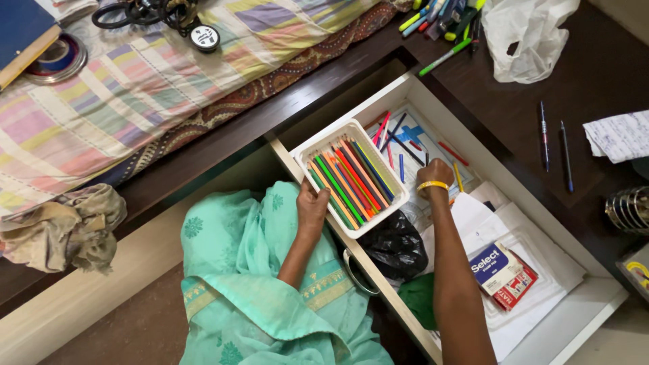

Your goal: The person sits on the floor and organizes colored pencils from a drawer into a white plastic tray. They pick up pencils one by one, sort them by color, and place them neatly in the tray.

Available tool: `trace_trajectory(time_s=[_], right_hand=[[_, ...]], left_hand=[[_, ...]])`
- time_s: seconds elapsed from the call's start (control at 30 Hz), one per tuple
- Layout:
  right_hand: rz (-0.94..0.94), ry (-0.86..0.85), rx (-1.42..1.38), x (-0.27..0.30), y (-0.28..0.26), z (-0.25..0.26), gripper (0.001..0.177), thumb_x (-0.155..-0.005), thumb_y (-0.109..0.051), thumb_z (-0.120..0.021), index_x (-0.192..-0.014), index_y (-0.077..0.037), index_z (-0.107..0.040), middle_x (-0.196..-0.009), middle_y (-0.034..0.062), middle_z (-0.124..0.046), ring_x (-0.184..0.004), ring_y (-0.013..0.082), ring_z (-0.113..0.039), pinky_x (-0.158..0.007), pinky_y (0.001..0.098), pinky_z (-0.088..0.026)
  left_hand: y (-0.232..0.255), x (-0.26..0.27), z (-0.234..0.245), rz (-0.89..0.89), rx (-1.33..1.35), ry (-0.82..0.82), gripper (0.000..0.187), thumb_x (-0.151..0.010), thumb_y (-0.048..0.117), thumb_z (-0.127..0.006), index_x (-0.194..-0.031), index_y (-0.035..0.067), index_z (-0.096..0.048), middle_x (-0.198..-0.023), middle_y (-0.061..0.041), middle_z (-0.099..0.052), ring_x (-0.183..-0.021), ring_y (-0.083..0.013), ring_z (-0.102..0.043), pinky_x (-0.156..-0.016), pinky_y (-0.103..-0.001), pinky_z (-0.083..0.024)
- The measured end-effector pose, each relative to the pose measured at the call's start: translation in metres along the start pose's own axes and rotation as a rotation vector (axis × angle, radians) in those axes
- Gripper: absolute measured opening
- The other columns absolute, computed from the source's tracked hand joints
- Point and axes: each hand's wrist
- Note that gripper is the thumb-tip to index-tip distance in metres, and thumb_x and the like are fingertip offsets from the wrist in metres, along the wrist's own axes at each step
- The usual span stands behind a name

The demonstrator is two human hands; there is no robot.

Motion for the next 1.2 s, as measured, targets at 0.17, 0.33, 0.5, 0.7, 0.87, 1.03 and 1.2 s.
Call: trace_trajectory(time_s=[0.17, 0.33, 0.5, 0.7, 0.87, 1.03, 1.2], right_hand=[[-0.060, 0.115, -0.025, 0.006, 0.013, 0.007, 0.022, -0.083, -0.011, -0.064, -0.094, 0.002, -0.077, -0.100, 0.0300, -0.072, -0.092, 0.0468, -0.071, -0.083, 0.0508, -0.057], [0.102, 0.019, 0.276, 0.009, 0.035, 0.022, 0.019, -0.084, -0.010, -0.066, -0.096, -0.002, -0.079, -0.107, 0.0220, -0.075, -0.098, 0.0391, -0.074, -0.086, 0.0470, -0.059], [0.100, -0.058, 0.296, 0.004, 0.041, 0.030, 0.023, -0.086, -0.015, -0.065, -0.101, -0.005, -0.079, -0.108, 0.0220, -0.075, -0.102, 0.0382, -0.072, -0.087, 0.0461, -0.058], [0.152, -0.103, 0.286, 0.002, 0.051, 0.026, 0.024, -0.086, -0.017, -0.064, -0.100, -0.004, -0.079, -0.106, 0.0240, -0.075, -0.099, 0.0407, -0.072, -0.086, 0.0482, -0.058], [0.149, 0.201, 0.032, 0.003, 0.040, 0.014, 0.019, -0.086, -0.015, -0.064, -0.087, -0.002, -0.077, -0.092, 0.0238, -0.074, -0.083, 0.0421, -0.072, -0.075, 0.0513, -0.057], [0.353, 0.251, -0.335, 0.030, 0.001, 0.033, 0.018, -0.086, -0.016, -0.067, -0.086, 0.002, -0.074, -0.076, 0.0222, -0.070, -0.068, 0.0378, -0.070, -0.064, 0.0491, -0.054], [0.570, -0.043, -0.529, 0.074, -0.058, 0.049, 0.022, -0.079, -0.020, -0.065, -0.088, -0.002, -0.075, -0.066, 0.0193, -0.067, -0.055, 0.0336, -0.069, -0.059, 0.0450, -0.056]], left_hand=[[0.002, 0.001, 0.001, -0.012, 0.014, -0.034, 0.054, -0.095, 0.005, -0.057, -0.147, -0.005, -0.042, -0.116, -0.011, -0.069, -0.100, -0.0144, -0.068, -0.091, -0.030, -0.056], [0.002, 0.000, 0.000, -0.002, -0.009, -0.021, 0.055, -0.095, 0.004, -0.057, -0.148, -0.005, -0.043, -0.114, -0.012, -0.069, -0.097, -0.0159, -0.068, -0.090, -0.032, -0.057], [-0.001, -0.001, 0.002, 0.026, -0.036, -0.002, 0.056, -0.094, 0.005, -0.057, -0.148, -0.003, -0.042, -0.113, -0.011, -0.069, -0.096, -0.0155, -0.068, -0.088, -0.032, -0.057], [-0.012, -0.005, 0.003, -0.077, 0.004, -0.025, 0.050, -0.096, 0.004, -0.060, -0.143, -0.007, -0.049, -0.116, -0.012, -0.070, -0.099, -0.0147, -0.067, -0.089, -0.029, -0.055], [-0.015, -0.009, 0.003, -0.057, -0.017, -0.013, 0.053, -0.093, 0.004, -0.059, -0.143, -0.004, -0.047, -0.112, -0.010, -0.071, -0.094, -0.0139, -0.068, -0.083, -0.029, -0.055], [-0.011, -0.007, 0.003, -0.077, 0.012, -0.034, 0.053, -0.093, 0.003, -0.059, -0.143, -0.005, -0.047, -0.114, -0.010, -0.071, -0.097, -0.0134, -0.068, -0.086, -0.028, -0.056], [-0.008, -0.005, 0.003, -0.038, -0.022, -0.032, 0.052, -0.093, 0.005, -0.059, -0.143, -0.005, -0.048, -0.109, -0.010, -0.072, -0.090, -0.0131, -0.068, -0.079, -0.028, -0.056]])
Point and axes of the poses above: each hand's wrist, its own x-axis away from the middle knuckle, its own z-axis out of the back of the hand, y = z × x
